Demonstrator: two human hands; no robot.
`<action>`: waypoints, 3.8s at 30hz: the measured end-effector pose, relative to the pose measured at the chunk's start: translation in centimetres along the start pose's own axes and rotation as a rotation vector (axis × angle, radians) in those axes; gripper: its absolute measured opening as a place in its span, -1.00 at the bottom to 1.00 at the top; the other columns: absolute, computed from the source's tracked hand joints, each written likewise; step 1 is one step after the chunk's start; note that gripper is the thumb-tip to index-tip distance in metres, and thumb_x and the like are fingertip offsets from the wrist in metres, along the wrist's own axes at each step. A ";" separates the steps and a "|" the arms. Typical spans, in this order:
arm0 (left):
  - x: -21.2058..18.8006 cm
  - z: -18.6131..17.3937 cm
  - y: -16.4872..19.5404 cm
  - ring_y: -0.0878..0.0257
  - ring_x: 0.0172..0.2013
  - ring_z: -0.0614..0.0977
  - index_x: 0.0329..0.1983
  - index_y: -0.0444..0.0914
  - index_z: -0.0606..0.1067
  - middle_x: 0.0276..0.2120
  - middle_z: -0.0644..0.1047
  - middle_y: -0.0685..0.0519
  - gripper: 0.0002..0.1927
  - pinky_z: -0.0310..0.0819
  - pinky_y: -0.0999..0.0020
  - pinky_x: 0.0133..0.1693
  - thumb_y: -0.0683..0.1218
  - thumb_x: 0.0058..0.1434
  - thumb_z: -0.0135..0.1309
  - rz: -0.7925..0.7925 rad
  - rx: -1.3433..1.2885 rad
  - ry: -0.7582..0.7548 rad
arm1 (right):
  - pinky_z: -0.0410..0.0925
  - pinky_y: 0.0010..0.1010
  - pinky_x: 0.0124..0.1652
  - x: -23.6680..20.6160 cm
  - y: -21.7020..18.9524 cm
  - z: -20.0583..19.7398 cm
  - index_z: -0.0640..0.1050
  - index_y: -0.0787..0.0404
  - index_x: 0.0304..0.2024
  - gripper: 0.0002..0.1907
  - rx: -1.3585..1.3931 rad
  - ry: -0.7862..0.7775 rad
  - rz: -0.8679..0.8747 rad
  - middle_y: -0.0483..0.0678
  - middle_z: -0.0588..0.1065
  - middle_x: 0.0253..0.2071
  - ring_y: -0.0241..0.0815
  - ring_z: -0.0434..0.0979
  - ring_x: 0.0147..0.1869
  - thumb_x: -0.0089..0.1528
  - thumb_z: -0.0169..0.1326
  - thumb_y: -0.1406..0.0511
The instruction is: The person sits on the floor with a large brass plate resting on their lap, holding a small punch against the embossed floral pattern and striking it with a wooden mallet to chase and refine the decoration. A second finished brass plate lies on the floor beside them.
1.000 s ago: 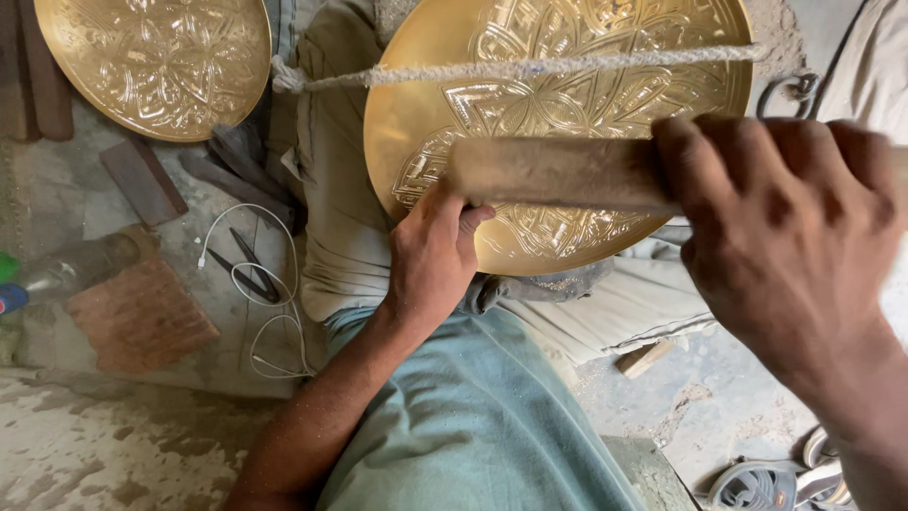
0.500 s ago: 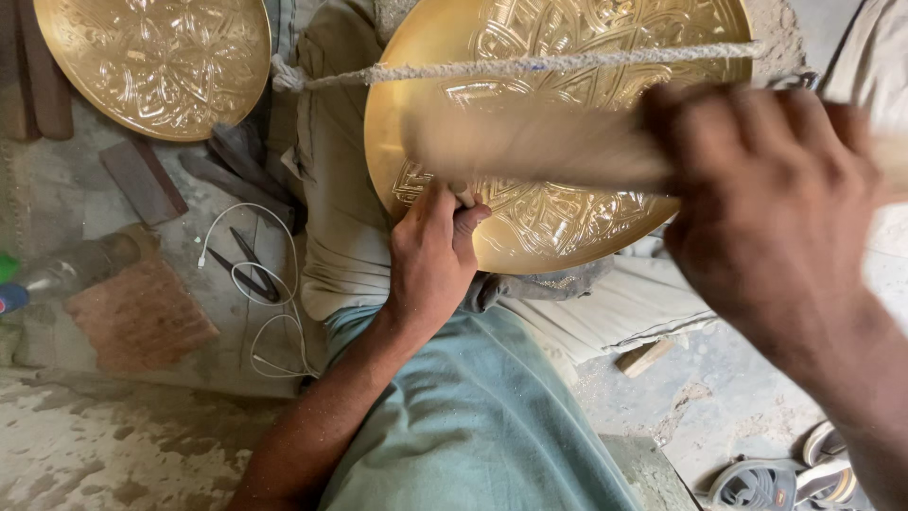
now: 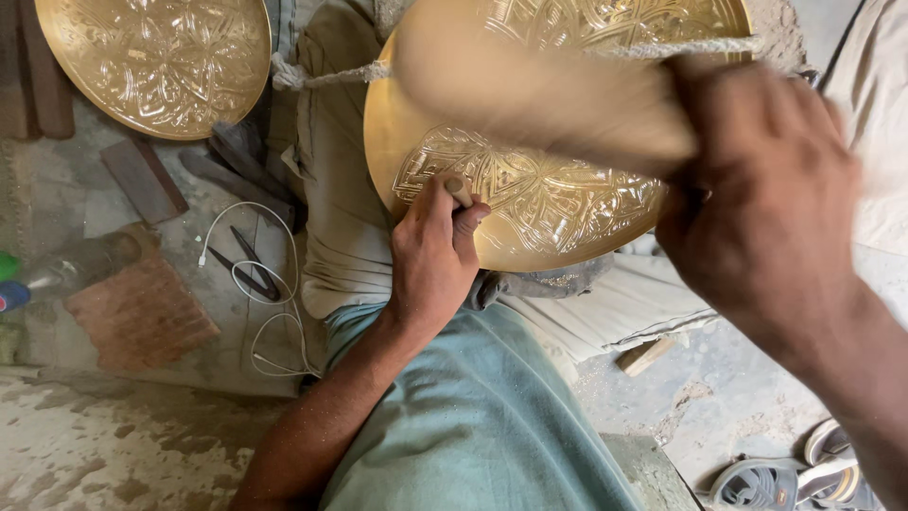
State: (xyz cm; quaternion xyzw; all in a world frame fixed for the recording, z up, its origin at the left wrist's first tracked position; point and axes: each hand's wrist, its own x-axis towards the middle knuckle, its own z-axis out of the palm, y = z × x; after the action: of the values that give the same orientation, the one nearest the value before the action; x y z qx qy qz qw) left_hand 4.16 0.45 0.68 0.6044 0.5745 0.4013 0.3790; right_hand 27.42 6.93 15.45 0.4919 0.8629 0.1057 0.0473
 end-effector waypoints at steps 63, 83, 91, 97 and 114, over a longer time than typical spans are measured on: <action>-3.0 0.0 -1.0 0.07 -0.39 0.65 -0.15 -0.31 0.48 -0.33 0.55 -0.02 -0.84 0.50 0.17 -0.35 -0.12 0.39 0.18 0.004 0.040 0.070 | 0.27 -0.38 0.02 1.7 -1.8 -2.3 0.63 -0.12 0.04 -0.79 -0.271 0.134 -0.222 -0.29 0.50 -0.19 -0.31 0.46 -0.11 0.36 0.13 0.17; -2.3 0.3 -1.1 -0.17 -0.33 0.61 -0.17 -0.32 0.48 -0.35 0.56 -0.12 -0.82 0.45 -0.02 -0.31 -0.12 0.36 0.19 0.125 0.204 -0.002 | 0.34 -0.32 0.00 0.8 -0.9 -2.2 0.58 0.03 0.15 -0.59 0.135 -0.047 -0.046 -0.14 0.54 -0.11 -0.13 0.52 -0.05 0.24 0.20 0.40; -0.5 0.0 0.3 -0.13 -0.31 0.61 -0.07 -0.36 0.40 -0.35 0.53 -0.11 -0.73 0.43 -0.01 -0.27 -0.12 0.32 0.20 0.048 0.079 -0.121 | 0.41 -0.23 -0.12 3.2 -1.8 -3.7 0.65 0.13 -0.01 -0.67 0.007 -0.124 0.060 -0.04 0.56 -0.27 -0.09 0.55 -0.19 0.17 0.26 0.43; -0.9 0.4 -0.1 -0.08 -0.34 0.63 -0.17 -0.30 0.39 -0.37 0.54 -0.08 -0.76 0.45 0.04 -0.29 -0.10 0.35 0.22 0.021 0.099 -0.060 | 0.43 -0.22 0.00 2.0 -1.0 -2.7 0.56 0.19 0.15 -0.60 0.195 -0.055 0.038 0.02 0.55 -0.09 -0.02 0.57 -0.02 0.24 0.23 0.40; -1.9 0.7 -0.1 -0.05 -0.37 0.64 -0.04 -0.39 0.39 -0.37 0.54 -0.09 -0.69 0.49 0.09 -0.33 -0.07 0.38 0.17 0.007 0.082 -0.004 | 0.36 -0.34 0.01 0.3 -0.5 -1.2 0.60 -0.06 0.00 -0.87 -0.323 0.048 -0.181 -0.21 0.52 -0.12 -0.27 0.51 0.00 0.40 0.23 0.19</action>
State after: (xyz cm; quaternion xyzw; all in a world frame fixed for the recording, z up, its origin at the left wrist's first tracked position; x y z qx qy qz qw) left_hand 4.74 -1.47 0.25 0.6223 0.5877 0.3773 0.3537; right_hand 26.61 6.74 16.48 0.3958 0.8763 0.2498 0.1146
